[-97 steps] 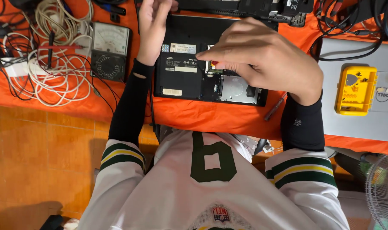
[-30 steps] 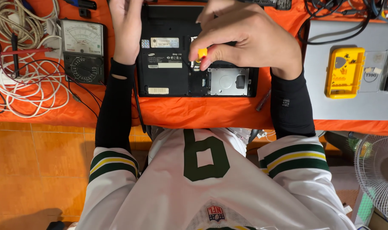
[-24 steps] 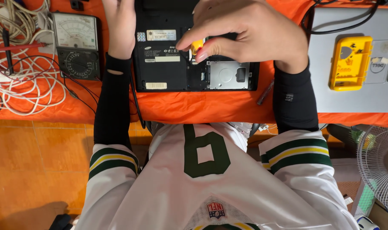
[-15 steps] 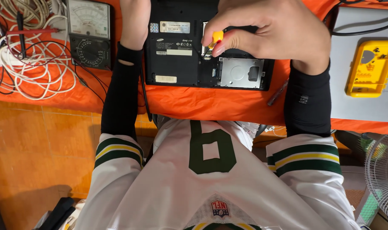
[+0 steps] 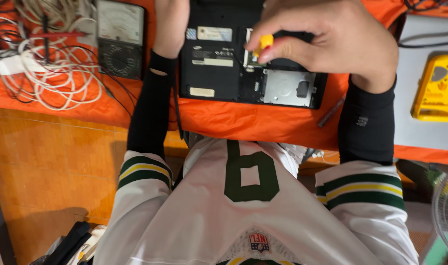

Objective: Disassembling and repairing a laptop on a workbench using a screwdriver.

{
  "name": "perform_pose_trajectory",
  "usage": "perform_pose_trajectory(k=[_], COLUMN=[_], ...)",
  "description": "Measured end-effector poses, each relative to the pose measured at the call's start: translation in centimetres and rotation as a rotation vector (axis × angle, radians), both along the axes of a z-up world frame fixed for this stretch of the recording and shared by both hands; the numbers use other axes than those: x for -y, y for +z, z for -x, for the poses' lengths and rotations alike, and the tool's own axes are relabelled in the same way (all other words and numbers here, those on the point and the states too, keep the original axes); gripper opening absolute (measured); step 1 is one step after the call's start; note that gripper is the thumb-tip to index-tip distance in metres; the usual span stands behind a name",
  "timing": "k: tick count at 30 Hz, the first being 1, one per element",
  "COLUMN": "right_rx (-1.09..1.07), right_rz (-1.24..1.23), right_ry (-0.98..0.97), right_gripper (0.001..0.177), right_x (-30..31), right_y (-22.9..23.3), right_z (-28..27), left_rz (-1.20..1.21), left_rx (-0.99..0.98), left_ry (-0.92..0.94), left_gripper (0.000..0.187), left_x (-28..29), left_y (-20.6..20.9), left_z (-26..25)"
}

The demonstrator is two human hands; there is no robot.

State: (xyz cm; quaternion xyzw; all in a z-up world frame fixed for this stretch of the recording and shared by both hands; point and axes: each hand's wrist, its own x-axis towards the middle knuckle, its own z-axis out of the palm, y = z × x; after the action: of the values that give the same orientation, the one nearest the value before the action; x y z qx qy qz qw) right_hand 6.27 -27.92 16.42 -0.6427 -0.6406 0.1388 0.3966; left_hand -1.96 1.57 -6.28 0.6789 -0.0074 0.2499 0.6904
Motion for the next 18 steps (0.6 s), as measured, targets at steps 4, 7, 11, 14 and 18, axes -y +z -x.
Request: perform_pose_trajectory(k=[4, 7, 11, 14, 18], right_rx=[0.061, 0.105, 0.015, 0.056, 0.133], right_rz=[-0.065, -0.142, -0.074, -0.062, -0.059], right_ry=[-0.007, 0.042, 0.0, -0.012, -0.017], right_gripper=[0.011, 0.02, 0.024, 0.021, 0.021], right_x=[-0.4, -0.8, -0.6, -0.6, -0.6], right_y=[0.0, 0.3, 0.5, 0.2, 0.0], right_z=[-0.3, -0.3, 0.4, 0.3, 0.3], left_rz=[-0.068, -0.136, 0.024, 0.052, 0.079], left_rx=[0.093, 0.046, -0.043, -0.077, -0.095], left_ry=[-0.006, 0.02, -0.031, -0.021, -0.018], left_gripper=[0.013, 0.016, 0.012, 0.012, 0.013], left_x=[0.2, 0.8, 1.5, 1.7, 1.8], left_y=[3.4, 5.4, 6.5, 6.9, 7.0], left_z=[-1.4, -2.1, -1.7, -1.6, -1.6])
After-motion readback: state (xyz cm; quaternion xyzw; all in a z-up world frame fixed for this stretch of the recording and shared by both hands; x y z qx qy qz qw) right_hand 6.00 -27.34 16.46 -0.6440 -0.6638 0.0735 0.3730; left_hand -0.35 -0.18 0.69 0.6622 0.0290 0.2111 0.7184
